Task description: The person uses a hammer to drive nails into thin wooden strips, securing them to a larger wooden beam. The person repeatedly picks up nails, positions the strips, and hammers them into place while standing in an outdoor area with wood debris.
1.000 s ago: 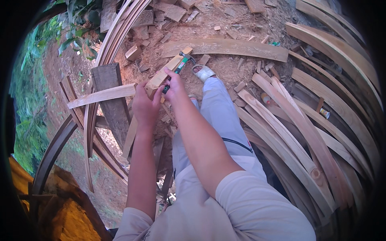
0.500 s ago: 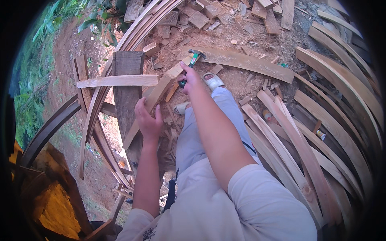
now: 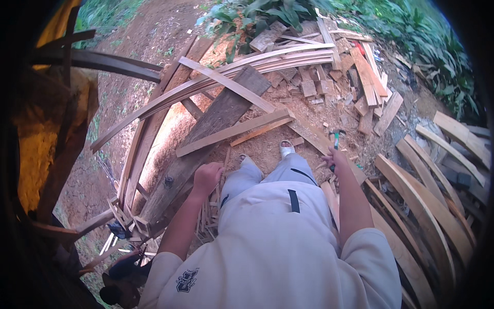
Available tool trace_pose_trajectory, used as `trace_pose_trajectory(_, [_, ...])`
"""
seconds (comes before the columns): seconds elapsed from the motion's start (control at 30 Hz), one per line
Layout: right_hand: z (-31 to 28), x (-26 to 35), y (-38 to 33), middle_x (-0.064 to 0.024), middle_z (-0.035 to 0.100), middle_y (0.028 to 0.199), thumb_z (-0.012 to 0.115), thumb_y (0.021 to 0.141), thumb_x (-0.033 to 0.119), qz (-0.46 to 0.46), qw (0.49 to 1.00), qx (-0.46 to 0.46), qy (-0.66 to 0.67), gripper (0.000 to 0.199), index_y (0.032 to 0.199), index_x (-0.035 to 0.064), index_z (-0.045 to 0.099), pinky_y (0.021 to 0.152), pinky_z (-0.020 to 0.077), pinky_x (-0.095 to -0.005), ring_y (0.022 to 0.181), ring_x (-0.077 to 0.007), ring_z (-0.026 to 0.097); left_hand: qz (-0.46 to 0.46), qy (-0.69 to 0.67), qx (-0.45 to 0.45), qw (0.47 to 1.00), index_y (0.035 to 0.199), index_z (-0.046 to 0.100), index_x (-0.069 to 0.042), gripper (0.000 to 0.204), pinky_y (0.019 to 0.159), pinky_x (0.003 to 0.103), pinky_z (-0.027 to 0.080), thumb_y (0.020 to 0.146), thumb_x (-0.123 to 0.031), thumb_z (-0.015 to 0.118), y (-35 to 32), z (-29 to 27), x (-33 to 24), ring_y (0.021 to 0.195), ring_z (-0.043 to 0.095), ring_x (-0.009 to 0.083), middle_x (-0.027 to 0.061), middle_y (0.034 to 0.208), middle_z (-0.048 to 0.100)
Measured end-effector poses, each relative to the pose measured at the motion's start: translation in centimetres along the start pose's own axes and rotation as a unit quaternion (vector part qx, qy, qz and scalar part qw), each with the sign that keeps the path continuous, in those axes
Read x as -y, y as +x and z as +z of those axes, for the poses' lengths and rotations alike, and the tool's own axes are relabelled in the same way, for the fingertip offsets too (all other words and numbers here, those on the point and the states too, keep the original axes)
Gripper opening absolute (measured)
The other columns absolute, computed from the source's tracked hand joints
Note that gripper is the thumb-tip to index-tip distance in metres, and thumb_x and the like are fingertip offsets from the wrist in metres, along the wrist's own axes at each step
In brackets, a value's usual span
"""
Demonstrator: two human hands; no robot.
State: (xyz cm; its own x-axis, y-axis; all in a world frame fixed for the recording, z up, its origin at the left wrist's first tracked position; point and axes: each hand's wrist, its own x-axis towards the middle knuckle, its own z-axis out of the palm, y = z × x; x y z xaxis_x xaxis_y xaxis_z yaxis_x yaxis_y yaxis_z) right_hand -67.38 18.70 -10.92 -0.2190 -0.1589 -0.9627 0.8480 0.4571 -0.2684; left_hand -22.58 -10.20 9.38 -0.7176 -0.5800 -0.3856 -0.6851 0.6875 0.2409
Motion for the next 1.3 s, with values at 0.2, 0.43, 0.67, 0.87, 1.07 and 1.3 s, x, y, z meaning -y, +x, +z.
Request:
trace_pose_trajectory(0.2, [-19.0, -1.7, -1.0, -0.0075, 0.054, 0.076, 0.068, 0.098, 0.015, 0.059, 0.933, -0.227, -0.273, 0.022, 0.111, -0.0011, 0.062, 0.042, 0.0439, -0.0342, 0.049, -0.0239, 0.059, -0.116, -0.13, -0.003, 0.985, 0.089, 0.071, -0.009, 0.014, 0.075, 0.052, 0.056, 0.091, -0.024, 0.07, -6.4, 6.1, 7.3, 0.082, 0.071, 0.0384, 0.0163, 0.086, 0.072])
trace_pose_trajectory(0.43, [-9.2, -5.1, -6.8, -0.0065, 0.054, 0.074, 0.069, 0.097, 0.015, 0.044, 0.919, -0.182, -0.348, 0.02, 0.107, -0.0001, 0.062, 0.041, 0.0423, -0.0332, 0.049, -0.022, 0.057, -0.461, -0.292, -0.233, 0.805, 0.102, 0.068, -0.01, 0.015, 0.079, 0.049, 0.057, 0.093, -0.022, 0.068, -12.3, 11.0, 13.6, 0.093, 0.071, 0.0372, 0.0158, 0.097, 0.073])
trace_pose_trajectory(0.67, [1.9, -6.7, -12.0, -0.0055, 0.054, 0.072, 0.07, 0.096, 0.016, -0.017, 0.911, -0.117, -0.395, 0.018, 0.103, 0.0009, 0.063, 0.041, 0.0407, -0.0323, 0.048, -0.0201, 0.055, -0.578, -0.286, -0.321, 0.694, 0.103, 0.068, -0.011, 0.013, 0.081, 0.049, 0.057, 0.093, -0.02, 0.067, -13.7, 14.2, 22.4, 0.098, 0.071, 0.0377, 0.0161, 0.1, 0.074])
trace_pose_trajectory(0.87, [6.2, -7.9, -15.4, -0.0046, 0.054, 0.07, 0.071, 0.095, 0.016, -0.029, 0.901, -0.117, -0.416, 0.017, 0.099, 0.0018, 0.064, 0.041, 0.0394, -0.0315, 0.047, -0.0185, 0.053, -0.582, -0.284, -0.335, 0.685, 0.103, 0.068, -0.011, 0.014, 0.082, 0.049, 0.056, 0.092, -0.02, 0.069, -13.5, 13.5, 27.6, 0.098, 0.071, 0.0378, 0.0152, 0.101, 0.073])
trace_pose_trajectory(1.07, [7.6, -9.1, -17.4, -0.0038, 0.054, 0.069, 0.072, 0.095, 0.017, -0.025, 0.898, -0.132, -0.419, 0.016, 0.096, 0.0027, 0.064, 0.041, 0.0381, -0.0307, 0.047, -0.0169, 0.051, -0.559, -0.277, -0.266, 0.735, 0.1, 0.069, -0.012, 0.011, 0.082, 0.047, 0.057, 0.091, -0.019, 0.071, -12.2, 11.2, 28.9, 0.099, 0.07, 0.0341, 0.0116, 0.105, 0.072])
trace_pose_trajectory(1.3, [7.4, -10.5, -19.9, -0.0028, 0.054, 0.067, 0.073, 0.094, 0.017, -0.017, 0.898, -0.146, -0.414, 0.015, 0.092, 0.0037, 0.065, 0.041, 0.0365, -0.0297, 0.046, -0.015, 0.049, -0.545, -0.222, -0.296, 0.752, 0.098, 0.069, -0.014, 0.008, 0.079, 0.048, 0.057, 0.092, -0.019, 0.07, -12.6, 13.4, 28.5, 0.096, 0.069, 0.0347, 0.0094, 0.109, 0.069])
